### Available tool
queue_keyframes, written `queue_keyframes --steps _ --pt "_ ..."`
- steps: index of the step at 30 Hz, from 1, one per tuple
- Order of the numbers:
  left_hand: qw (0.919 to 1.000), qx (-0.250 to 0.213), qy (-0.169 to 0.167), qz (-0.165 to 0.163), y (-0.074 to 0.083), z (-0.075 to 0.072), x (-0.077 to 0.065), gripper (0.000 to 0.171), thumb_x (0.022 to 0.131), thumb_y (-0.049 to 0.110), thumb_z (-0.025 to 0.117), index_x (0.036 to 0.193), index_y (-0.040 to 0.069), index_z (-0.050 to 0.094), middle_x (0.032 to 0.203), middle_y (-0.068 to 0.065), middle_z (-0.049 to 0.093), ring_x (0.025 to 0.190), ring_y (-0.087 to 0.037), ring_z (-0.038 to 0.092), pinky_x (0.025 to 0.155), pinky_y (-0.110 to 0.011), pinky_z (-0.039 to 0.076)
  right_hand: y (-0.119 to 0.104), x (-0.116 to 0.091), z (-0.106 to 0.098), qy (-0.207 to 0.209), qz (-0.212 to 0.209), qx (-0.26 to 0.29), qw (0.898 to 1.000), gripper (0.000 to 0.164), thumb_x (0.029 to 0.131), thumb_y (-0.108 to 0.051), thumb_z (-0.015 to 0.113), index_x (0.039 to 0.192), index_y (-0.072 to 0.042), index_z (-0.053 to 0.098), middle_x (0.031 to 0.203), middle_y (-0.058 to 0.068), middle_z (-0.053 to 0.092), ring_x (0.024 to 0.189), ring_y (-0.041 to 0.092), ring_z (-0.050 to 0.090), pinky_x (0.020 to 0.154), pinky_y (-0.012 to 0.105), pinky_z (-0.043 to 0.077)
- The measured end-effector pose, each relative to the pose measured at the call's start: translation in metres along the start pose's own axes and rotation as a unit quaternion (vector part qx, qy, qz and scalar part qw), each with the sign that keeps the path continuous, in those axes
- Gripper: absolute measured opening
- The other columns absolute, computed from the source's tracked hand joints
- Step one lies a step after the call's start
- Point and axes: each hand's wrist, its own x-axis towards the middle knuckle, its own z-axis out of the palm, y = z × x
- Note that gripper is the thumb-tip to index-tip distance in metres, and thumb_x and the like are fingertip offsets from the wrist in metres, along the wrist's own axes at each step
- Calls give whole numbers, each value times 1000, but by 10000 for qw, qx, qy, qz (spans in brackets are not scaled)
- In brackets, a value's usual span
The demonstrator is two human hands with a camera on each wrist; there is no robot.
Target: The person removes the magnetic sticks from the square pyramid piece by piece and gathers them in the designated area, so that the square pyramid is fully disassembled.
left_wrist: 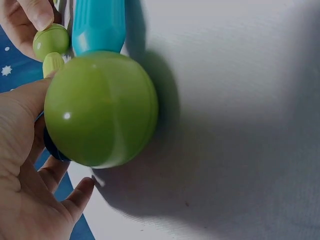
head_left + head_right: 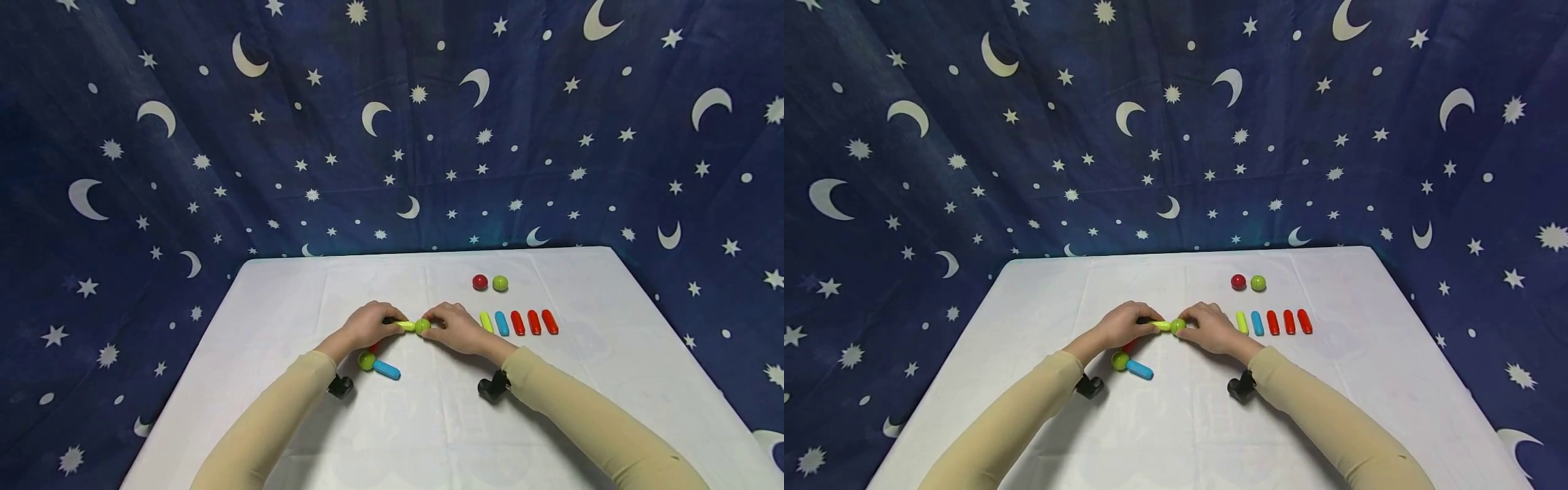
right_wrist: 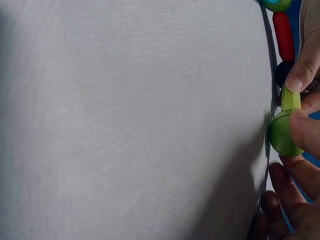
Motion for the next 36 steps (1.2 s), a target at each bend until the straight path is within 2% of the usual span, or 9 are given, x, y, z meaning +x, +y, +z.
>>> queue_keyframes --steps 7,13,16,19,23,26,29,33,36 --pt "10000 79 16 -2 0 1 0 20 96 26 74 116 23 78 116 5 71 115 -21 60 101 -42 46 3 3 -5 -42 350 341 9988 33 99 -36 68 126 -16 67 129 3 62 122 26 50 108 51 39" --pt "9999 131 -36 -50 1 3 -1 20 95 27 76 114 24 79 116 6 71 113 -20 59 99 -41 46 3 1 -10 -116 176 919 9955 33 96 -34 74 123 -15 69 120 0 66 112 22 58 102 47 45" --pt "9997 242 -50 -6 1 4 -2 21 94 27 76 115 24 79 116 6 71 112 -20 59 98 -41 47 0 -5 -21 -68 107 1080 9941 34 94 -32 76 123 -15 70 118 0 66 112 23 60 101 48 46" --pt "9995 324 -28 10 1 4 -2 21 95 28 76 115 25 79 115 7 70 112 -19 59 98 -40 47 2 -10 -40 185 28 1082 9940 37 93 -31 77 124 -13 69 115 2 67 112 26 59 99 48 47" --pt "9995 308 -26 -25 1 3 -2 21 95 28 76 116 26 79 115 7 70 111 -19 59 98 -40 46 21 -18 -75 670 150 1030 9923 45 94 -34 76 129 -8 66 116 8 67 112 29 59 96 47 47" --pt "9996 278 -37 -37 2 2 -2 22 95 28 76 116 25 79 115 7 70 112 -19 58 98 -41 46 43 -25 -101 966 485 933 9898 53 95 -38 74 135 -6 60 123 13 65 116 32 57 98 50 47" --pt "9996 265 -47 -26 3 1 -2 21 95 28 76 116 25 79 115 7 70 112 -20 59 97 -41 46 63 -31 -122 1173 899 876 9851 55 97 -35 72 138 -3 55 129 20 60 119 37 54 101 55 46" --pt "9997 251 -53 -24 3 1 -2 21 95 28 76 115 25 79 114 7 70 111 -20 59 97 -41 47 87 -37 -140 1247 1349 725 9803 54 99 -31 70 138 1 52 129 23 57 118 39 53 103 55 45" --pt "9997 239 -66 -15 3 1 -1 20 95 27 76 115 24 79 114 7 70 112 -20 59 98 -41 46 102 -39 -146 1171 1474 564 9805 55 99 -33 69 136 3 50 128 25 56 116 40 54 101 55 46"
